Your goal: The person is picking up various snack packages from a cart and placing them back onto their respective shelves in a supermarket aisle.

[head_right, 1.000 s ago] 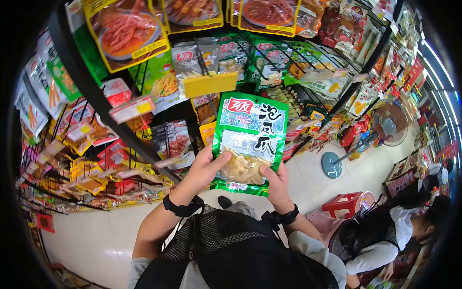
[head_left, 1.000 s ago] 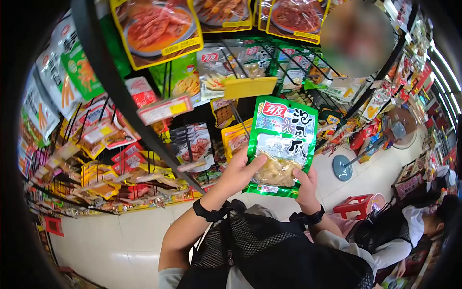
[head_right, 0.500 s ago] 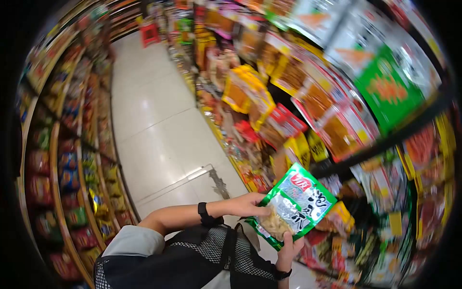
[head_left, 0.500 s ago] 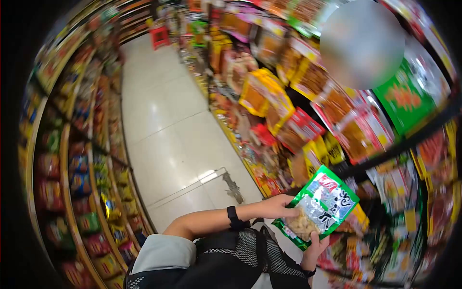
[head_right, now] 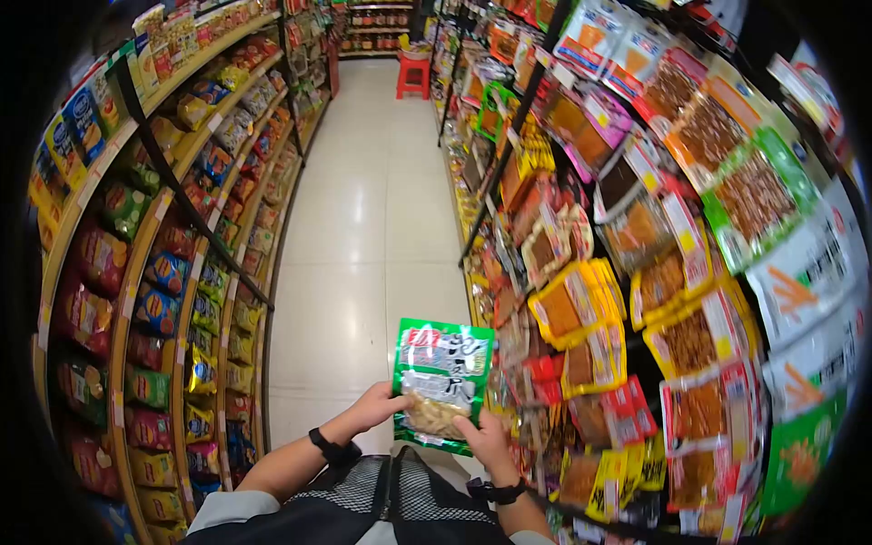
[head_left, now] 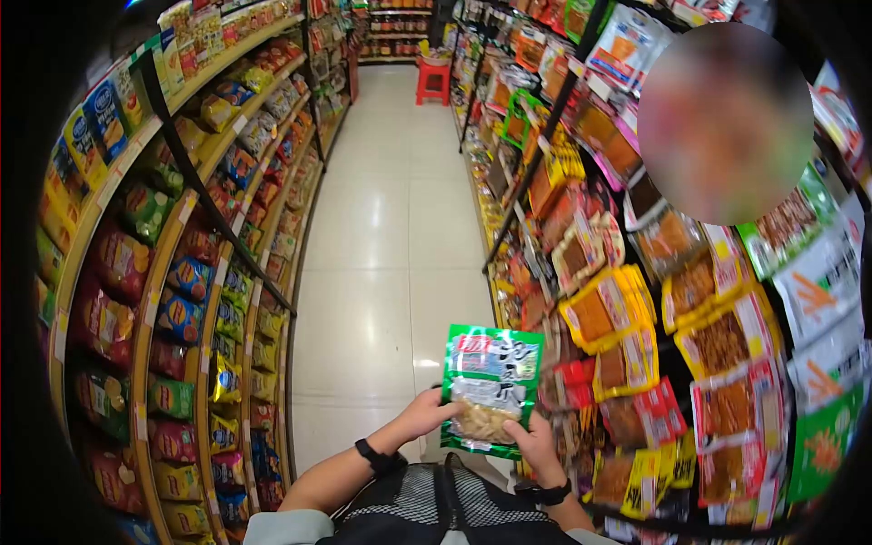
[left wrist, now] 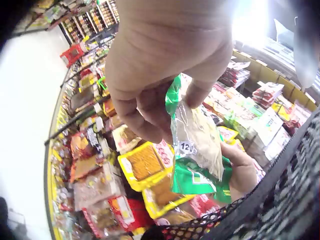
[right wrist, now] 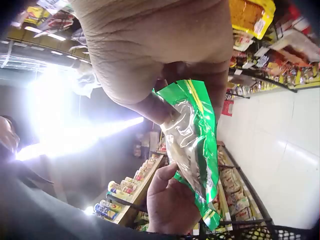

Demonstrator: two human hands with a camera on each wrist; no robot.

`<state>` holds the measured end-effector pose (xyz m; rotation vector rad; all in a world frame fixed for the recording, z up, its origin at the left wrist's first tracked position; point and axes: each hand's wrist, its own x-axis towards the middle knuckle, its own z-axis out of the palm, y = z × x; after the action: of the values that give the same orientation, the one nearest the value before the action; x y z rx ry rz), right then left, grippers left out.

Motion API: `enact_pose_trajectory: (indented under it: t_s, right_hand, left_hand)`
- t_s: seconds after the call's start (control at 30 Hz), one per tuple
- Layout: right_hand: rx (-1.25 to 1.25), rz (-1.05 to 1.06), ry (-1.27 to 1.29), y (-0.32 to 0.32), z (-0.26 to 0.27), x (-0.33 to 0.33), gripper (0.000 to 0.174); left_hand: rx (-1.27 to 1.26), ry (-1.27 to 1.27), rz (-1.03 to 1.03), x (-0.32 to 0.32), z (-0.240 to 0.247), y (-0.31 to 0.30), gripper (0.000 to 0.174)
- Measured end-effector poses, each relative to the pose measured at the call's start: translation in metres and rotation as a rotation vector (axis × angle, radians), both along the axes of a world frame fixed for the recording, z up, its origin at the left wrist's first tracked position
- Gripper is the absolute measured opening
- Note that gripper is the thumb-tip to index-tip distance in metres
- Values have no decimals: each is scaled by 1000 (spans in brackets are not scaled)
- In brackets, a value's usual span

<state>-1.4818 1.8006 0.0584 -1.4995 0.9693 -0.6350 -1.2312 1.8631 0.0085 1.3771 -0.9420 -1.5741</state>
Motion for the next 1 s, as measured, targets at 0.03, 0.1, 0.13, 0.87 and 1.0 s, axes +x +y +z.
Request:
enact_pose_trajectory:
  t_s: [0.03,0.1,0.13,0.87,1.0]
  right_hand:
    - [-12,44,9,-26,3,23,26]
    - [27,116,-30,-77,12,66,26]
    - [46,157,-48,-102,14,86,26]
    - [286,341,-2,-544,-3,437,29]
    - [258,306,9,-620,44,520,29]
  left_hand:
    - [21,-5,37,20,4,-18,34]
    - [26,-4,104,55,22,-49,35]
    - [13,6,124,72,33,-63,36]
    - [-44,134,427,384,-2,-459,32]
    - [-118,154,411,465,24,-546,31]
